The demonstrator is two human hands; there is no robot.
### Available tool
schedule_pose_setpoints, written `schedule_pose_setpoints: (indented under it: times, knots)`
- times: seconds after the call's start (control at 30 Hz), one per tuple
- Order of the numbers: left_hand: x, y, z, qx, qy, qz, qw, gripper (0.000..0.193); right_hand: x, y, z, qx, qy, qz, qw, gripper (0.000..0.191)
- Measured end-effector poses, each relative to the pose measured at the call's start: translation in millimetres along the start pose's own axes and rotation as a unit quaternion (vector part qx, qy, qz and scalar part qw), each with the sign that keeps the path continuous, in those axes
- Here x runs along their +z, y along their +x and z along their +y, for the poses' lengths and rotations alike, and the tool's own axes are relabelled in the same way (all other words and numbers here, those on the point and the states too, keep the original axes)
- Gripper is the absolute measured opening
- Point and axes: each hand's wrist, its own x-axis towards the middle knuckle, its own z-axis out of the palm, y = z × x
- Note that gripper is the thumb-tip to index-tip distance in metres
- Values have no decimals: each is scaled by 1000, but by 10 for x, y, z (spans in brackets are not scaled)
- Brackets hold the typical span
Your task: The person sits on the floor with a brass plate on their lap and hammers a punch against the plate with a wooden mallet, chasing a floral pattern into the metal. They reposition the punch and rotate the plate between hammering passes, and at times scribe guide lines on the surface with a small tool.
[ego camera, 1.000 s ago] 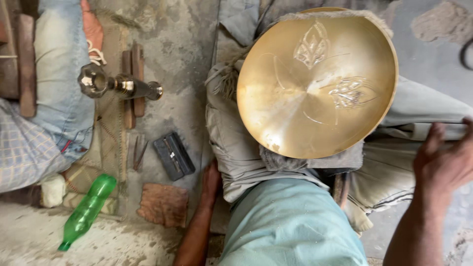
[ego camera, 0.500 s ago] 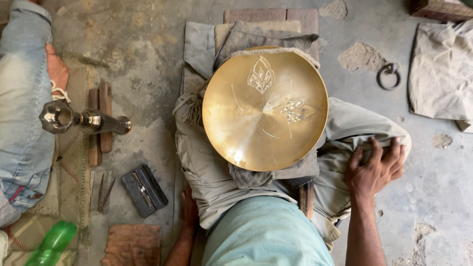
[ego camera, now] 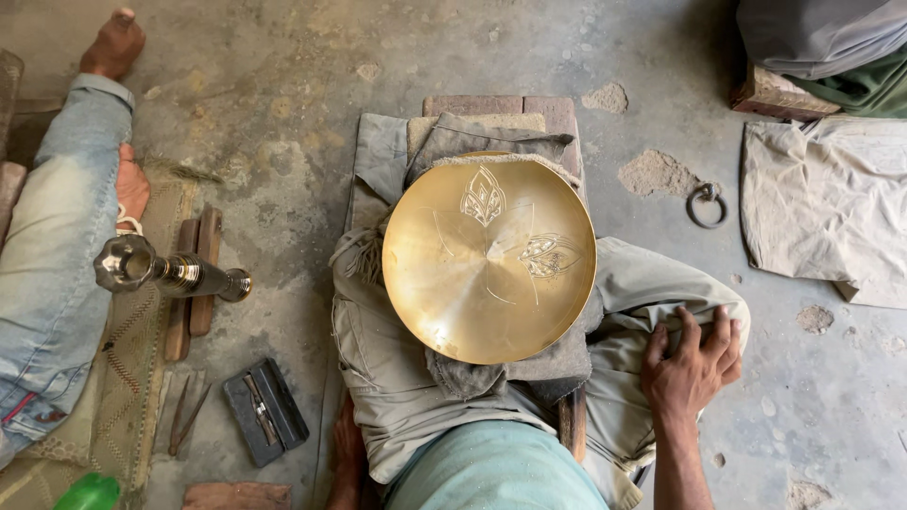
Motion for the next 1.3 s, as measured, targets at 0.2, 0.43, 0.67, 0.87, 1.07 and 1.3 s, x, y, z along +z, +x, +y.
schedule_pose_setpoints:
  times: [0.2, 0.43, 0.67, 0.87, 1.07, 1.3]
  knots:
    - [-162, -48, 229, 14, -126, 39, 991, 48, -12, 30, 39, 2, -3, 4, 1000, 40]
    - [-85, 11, 94, -44, -289, 112, 950, 44, 46, 37, 88, 4, 0, 0, 1000, 35]
    - [-156, 118, 22, 70, -155, 239, 956, 29, 91, 58, 106, 34, 59, -32, 997, 37]
    - [-279, -13, 342, 294, -214, 153, 919, 25, -149, -250, -281, 85, 329, -191, 921, 30]
    - [-140, -369, 900, 588, -187, -20, 786, 36, -139, -485, -758, -87, 507, -476, 714, 49]
    - [162, -149, 901, 551, -160, 156, 804, 49, 156, -362, -766, 134, 526, -377, 751, 25]
